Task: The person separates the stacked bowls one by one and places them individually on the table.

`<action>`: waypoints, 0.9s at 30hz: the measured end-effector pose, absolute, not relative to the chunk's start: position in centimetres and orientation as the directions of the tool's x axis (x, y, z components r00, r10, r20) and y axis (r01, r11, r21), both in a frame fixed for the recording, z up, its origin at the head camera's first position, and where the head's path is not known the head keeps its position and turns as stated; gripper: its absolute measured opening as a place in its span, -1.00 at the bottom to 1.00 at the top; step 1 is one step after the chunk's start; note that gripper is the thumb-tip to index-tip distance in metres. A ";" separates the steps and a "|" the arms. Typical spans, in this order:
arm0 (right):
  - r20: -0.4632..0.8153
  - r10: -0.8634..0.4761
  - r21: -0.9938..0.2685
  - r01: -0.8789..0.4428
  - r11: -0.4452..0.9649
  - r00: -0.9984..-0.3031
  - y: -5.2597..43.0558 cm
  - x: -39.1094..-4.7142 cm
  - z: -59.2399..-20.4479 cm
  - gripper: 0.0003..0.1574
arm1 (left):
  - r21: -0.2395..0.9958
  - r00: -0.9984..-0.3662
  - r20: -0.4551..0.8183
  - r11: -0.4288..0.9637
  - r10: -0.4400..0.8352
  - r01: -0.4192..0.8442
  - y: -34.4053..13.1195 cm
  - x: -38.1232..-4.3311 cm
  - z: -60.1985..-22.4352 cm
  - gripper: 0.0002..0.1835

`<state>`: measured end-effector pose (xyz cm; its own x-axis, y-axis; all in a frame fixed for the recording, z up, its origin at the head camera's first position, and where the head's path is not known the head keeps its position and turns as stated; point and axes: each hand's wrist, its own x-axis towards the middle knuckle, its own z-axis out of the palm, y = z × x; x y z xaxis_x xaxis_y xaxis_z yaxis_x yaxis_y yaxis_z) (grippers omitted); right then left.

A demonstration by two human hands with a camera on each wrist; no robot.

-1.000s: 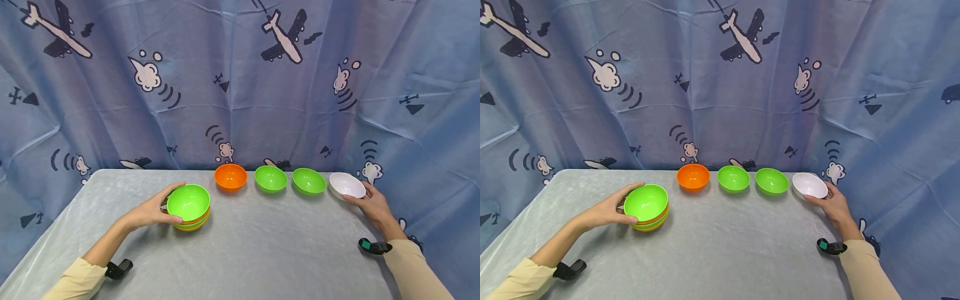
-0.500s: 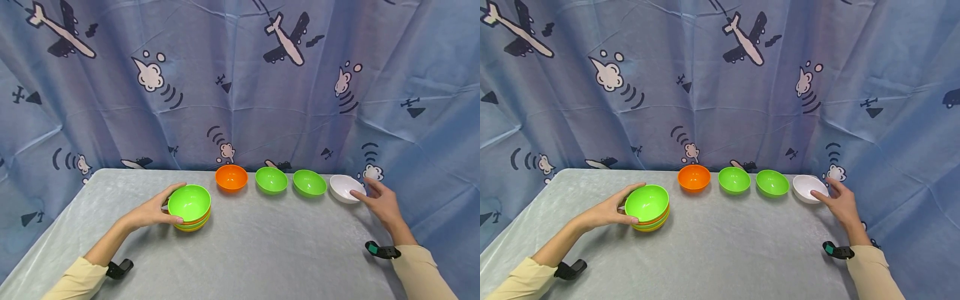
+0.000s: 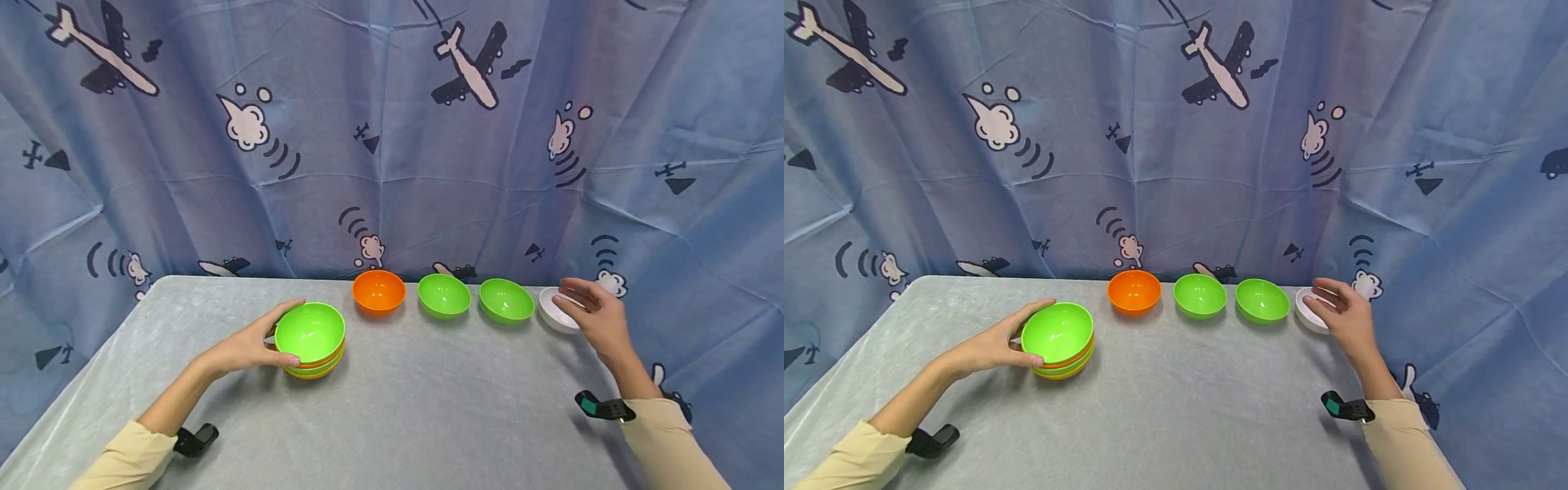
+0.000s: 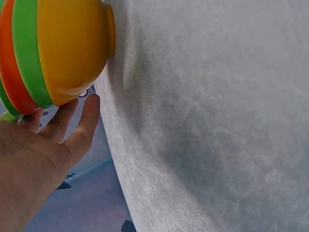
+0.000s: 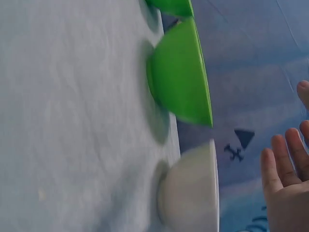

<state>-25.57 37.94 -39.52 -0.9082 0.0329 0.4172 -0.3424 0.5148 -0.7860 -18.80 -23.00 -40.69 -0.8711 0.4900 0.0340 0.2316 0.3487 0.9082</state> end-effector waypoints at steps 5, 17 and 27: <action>0.414 -0.038 -0.789 -0.379 0.484 -0.909 36.2 -25.8 -39.8 -0.36 | 0.912 -0.871 0.031 0.343 0.491 0.226 -23.0 -18.9 -40.7 0.08; 0.400 -0.138 -0.837 -0.423 0.348 -0.906 33.1 -25.8 -40.8 -0.42 | 0.913 -0.872 0.014 0.348 0.490 0.211 -22.9 -18.8 -40.6 0.08; 0.377 -0.200 -0.864 -0.421 0.277 -0.904 30.8 -25.6 -41.0 -0.46 | 0.913 -0.873 0.014 0.351 0.488 0.210 -23.0 -18.9 -40.7 0.09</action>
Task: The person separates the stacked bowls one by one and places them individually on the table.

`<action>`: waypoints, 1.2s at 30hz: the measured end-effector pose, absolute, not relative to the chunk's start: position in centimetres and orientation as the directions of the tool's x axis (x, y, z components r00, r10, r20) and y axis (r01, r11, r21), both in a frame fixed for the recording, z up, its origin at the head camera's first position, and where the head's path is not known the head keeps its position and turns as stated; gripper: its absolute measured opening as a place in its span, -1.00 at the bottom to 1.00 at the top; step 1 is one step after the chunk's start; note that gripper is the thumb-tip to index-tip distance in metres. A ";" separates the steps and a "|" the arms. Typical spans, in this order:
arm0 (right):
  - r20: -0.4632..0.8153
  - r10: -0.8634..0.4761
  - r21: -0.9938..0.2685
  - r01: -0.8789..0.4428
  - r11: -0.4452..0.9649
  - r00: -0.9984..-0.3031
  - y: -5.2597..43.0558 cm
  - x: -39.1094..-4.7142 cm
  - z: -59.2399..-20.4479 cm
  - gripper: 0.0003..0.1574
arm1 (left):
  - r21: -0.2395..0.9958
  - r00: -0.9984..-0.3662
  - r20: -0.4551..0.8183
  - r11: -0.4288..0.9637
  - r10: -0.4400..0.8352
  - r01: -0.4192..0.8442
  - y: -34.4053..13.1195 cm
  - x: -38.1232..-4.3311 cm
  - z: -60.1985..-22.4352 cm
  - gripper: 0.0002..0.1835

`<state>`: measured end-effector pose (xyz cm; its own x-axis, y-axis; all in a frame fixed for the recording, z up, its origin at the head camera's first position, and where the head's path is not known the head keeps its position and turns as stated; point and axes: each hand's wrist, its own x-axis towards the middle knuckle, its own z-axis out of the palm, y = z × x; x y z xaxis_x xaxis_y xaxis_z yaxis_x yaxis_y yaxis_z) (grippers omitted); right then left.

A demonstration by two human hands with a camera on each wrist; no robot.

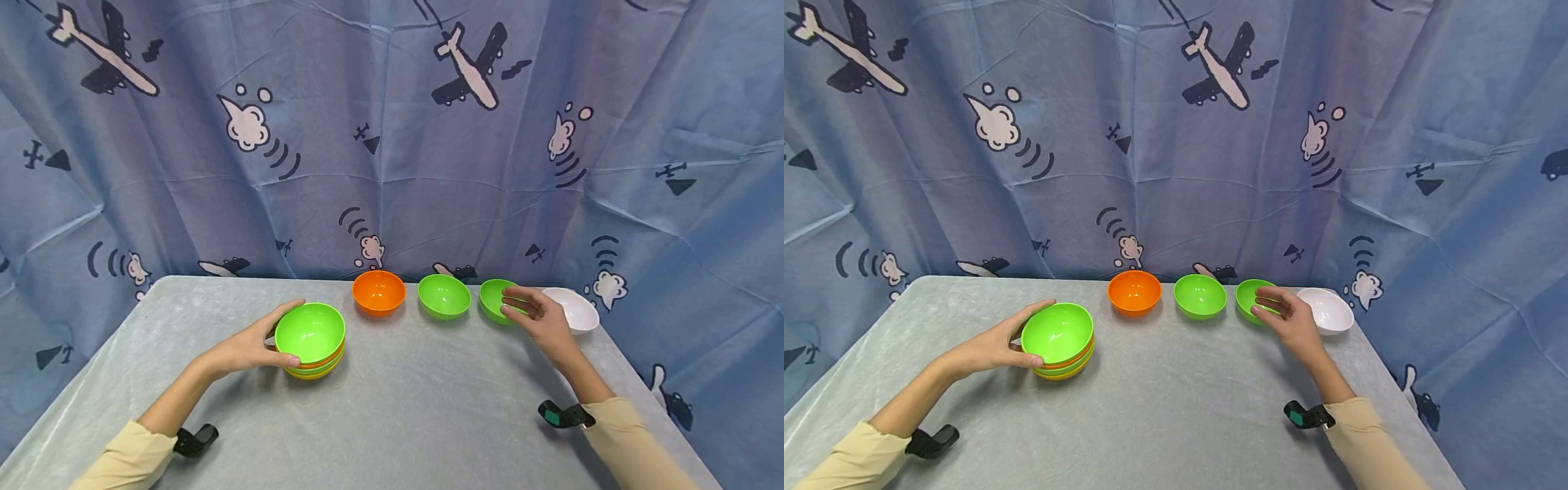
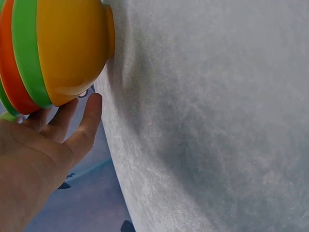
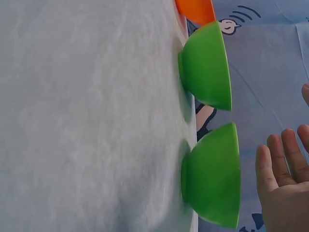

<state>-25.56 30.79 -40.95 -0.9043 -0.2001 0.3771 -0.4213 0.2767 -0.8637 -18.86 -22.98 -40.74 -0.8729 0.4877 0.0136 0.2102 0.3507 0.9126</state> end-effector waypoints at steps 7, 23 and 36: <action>0.351 -0.226 -0.882 -0.402 0.245 -0.909 29.5 -25.8 -40.8 -0.44 | 0.911 -0.874 0.013 0.354 0.486 0.210 -22.9 -18.9 -40.8 0.12; 0.374 -0.334 -0.888 -0.438 0.140 -0.865 25.7 -26.8 -41.5 -0.44 | 0.914 -0.875 0.011 0.350 0.484 0.205 -23.1 -18.8 -40.7 0.10; 0.373 -0.414 -0.901 -0.430 0.051 -0.830 21.8 -27.0 -41.7 -0.44 | 0.911 -0.876 0.012 0.357 0.482 0.209 -23.1 -18.8 -40.8 0.09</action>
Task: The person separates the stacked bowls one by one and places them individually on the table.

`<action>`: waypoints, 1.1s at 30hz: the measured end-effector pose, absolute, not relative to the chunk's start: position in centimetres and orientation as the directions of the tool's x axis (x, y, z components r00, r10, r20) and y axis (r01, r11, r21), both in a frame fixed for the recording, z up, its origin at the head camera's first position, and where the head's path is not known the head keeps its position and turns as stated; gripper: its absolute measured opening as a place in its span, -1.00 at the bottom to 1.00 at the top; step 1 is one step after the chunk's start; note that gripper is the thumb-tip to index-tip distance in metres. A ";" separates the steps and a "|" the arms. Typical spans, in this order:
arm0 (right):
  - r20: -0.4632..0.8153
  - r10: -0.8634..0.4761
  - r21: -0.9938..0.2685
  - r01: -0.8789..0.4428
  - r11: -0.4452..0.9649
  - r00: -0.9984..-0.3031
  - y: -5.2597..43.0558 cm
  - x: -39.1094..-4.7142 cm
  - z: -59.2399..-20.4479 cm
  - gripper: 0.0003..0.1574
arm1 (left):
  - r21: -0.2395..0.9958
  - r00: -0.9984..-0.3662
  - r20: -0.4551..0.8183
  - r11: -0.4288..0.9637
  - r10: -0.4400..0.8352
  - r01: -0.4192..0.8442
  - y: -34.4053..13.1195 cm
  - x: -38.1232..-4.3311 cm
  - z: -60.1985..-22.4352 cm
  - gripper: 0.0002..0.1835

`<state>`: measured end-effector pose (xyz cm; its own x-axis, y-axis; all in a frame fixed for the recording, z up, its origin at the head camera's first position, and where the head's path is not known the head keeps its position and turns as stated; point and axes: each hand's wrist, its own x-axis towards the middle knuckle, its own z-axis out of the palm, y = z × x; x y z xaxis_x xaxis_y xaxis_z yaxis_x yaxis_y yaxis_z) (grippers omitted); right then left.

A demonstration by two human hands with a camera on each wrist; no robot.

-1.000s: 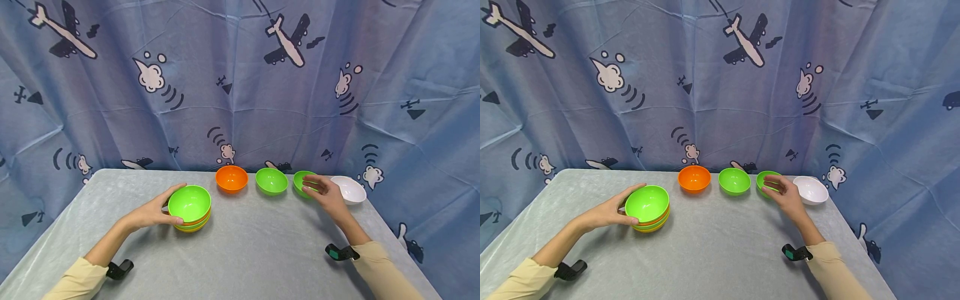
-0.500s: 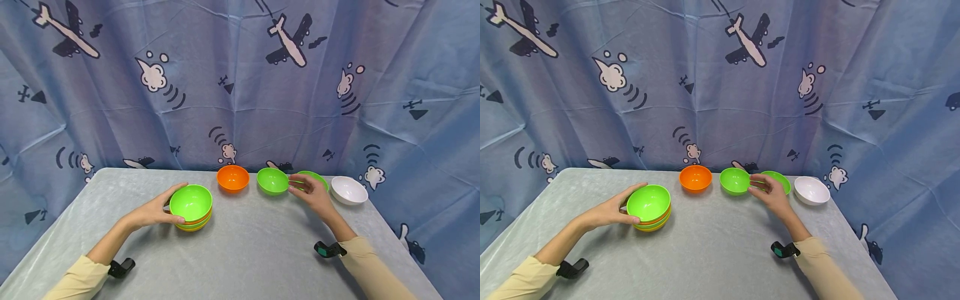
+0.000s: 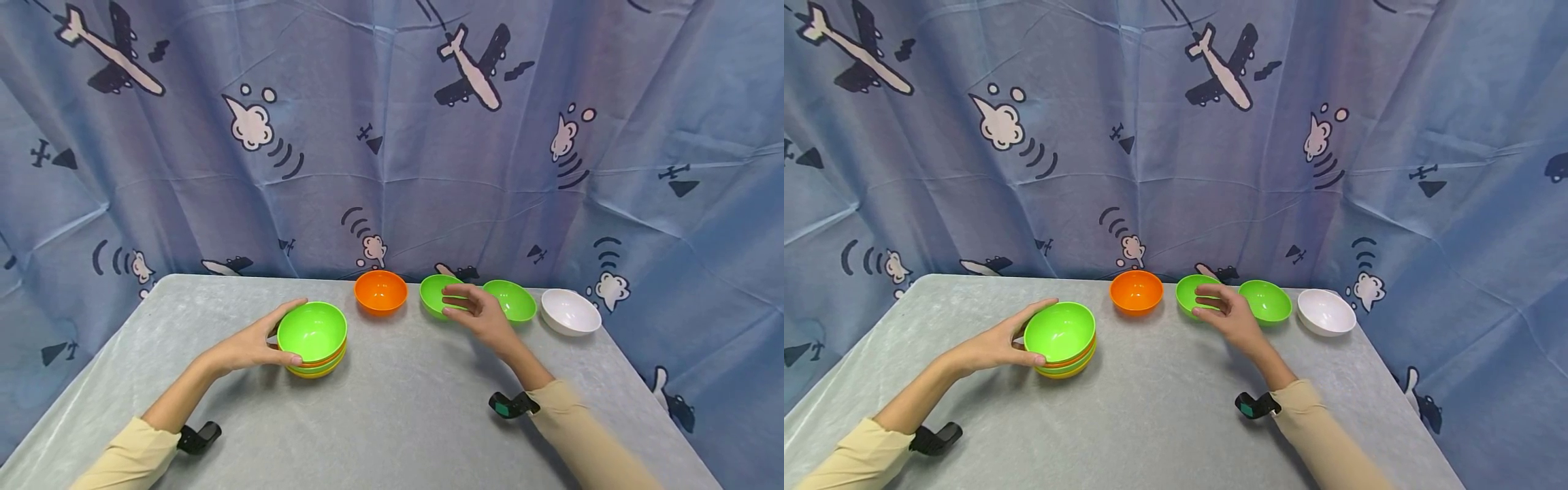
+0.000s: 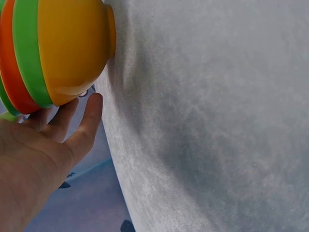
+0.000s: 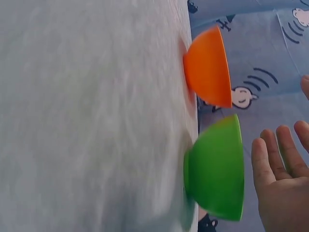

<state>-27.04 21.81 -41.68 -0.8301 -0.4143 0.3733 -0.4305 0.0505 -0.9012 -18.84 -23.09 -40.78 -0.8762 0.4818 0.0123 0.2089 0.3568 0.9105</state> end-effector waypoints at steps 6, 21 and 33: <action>0.351 -0.433 -0.907 -0.416 0.062 -0.830 19.8 -27.1 -41.7 -0.44 | 0.913 -0.877 0.010 0.354 0.480 0.204 -23.1 -18.9 -40.7 0.09; 0.352 -0.518 -0.910 -0.415 0.006 -0.780 14.5 -26.7 -41.9 -0.46 | 0.915 -0.875 0.007 0.350 0.484 0.201 -23.2 -18.9 -40.8 0.11; 0.328 -0.605 -0.932 -0.352 -0.084 -0.725 9.9 -26.0 -42.5 -0.40 | 0.921 -0.870 0.018 0.330 0.493 0.206 -23.1 -19.0 -40.8 0.12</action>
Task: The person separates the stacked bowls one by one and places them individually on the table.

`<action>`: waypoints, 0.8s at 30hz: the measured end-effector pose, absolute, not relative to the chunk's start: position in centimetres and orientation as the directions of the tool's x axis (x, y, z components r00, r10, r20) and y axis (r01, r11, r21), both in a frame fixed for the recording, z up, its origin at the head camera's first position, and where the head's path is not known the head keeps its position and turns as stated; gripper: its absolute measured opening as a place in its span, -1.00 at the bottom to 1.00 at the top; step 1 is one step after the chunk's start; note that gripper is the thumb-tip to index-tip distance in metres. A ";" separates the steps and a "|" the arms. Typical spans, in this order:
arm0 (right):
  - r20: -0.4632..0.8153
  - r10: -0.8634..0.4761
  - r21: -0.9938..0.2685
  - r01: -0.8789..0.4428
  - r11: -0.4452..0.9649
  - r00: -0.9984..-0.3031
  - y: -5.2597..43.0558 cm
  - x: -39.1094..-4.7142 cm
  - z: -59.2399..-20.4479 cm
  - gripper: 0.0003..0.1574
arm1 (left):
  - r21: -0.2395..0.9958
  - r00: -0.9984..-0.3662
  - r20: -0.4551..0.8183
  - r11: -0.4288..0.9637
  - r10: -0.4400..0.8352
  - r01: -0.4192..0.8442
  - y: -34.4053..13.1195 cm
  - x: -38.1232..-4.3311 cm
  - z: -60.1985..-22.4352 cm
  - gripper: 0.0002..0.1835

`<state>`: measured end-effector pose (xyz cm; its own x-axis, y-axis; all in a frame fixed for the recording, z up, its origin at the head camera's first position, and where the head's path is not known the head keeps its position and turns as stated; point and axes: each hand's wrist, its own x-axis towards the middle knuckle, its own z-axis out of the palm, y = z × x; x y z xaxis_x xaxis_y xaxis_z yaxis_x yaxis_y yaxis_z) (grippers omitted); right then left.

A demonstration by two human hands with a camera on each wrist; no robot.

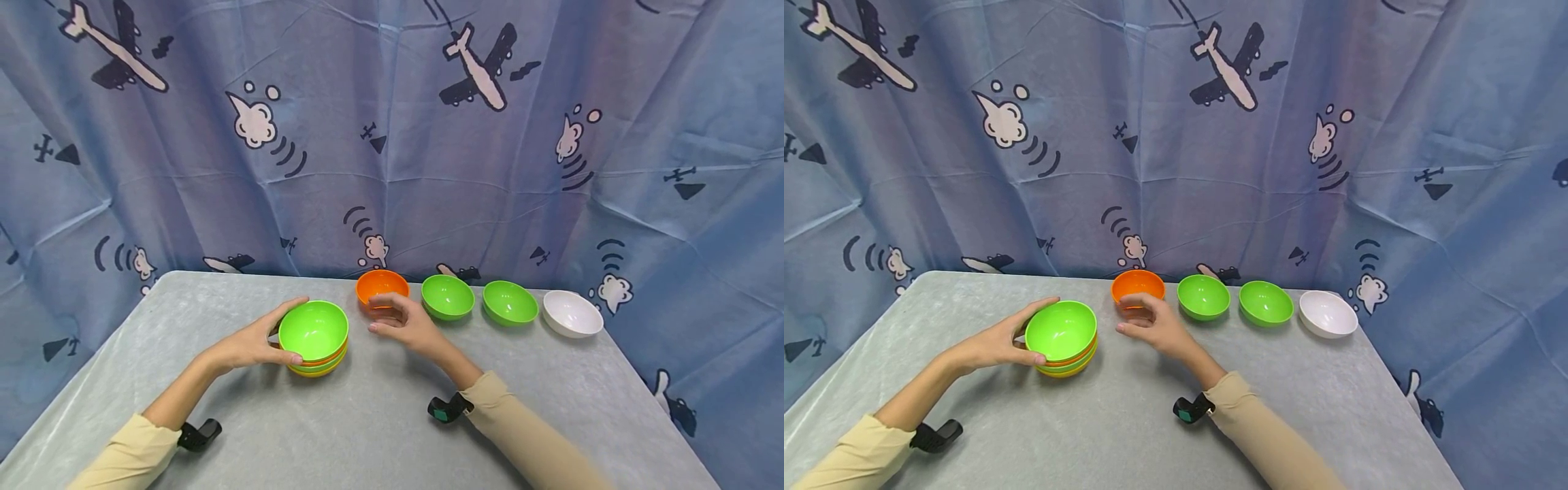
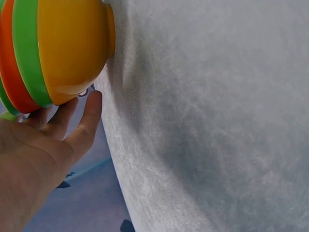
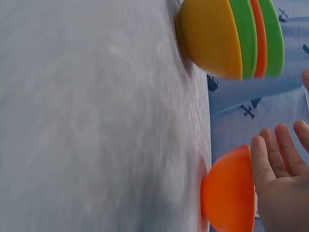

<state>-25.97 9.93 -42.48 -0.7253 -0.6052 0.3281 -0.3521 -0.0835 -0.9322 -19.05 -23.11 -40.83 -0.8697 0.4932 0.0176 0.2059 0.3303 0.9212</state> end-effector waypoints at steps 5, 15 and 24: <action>0.317 -0.631 -0.936 -0.341 -0.087 -0.708 8.6 -25.8 -42.6 -0.35 | 0.922 -0.872 0.020 0.328 0.489 0.206 -23.0 -19.0 -40.8 0.16; 0.253 -0.740 -0.945 -0.324 -0.051 -0.623 6.2 -25.2 -42.1 0.05 | 0.925 -0.879 0.015 0.326 0.477 0.192 -23.1 -18.9 -40.9 0.19; 0.227 -0.763 -0.939 -0.345 -0.006 -0.605 4.2 -24.9 -42.3 0.25 | 0.929 -0.880 0.029 0.313 0.475 0.199 -23.2 -18.7 -41.3 0.08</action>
<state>-24.90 4.18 -42.31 -0.6048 -0.7632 0.2274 -0.3451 -0.0061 -0.9385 -18.67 -23.18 -41.27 -0.8797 0.4747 0.0286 0.1991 0.3130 0.9287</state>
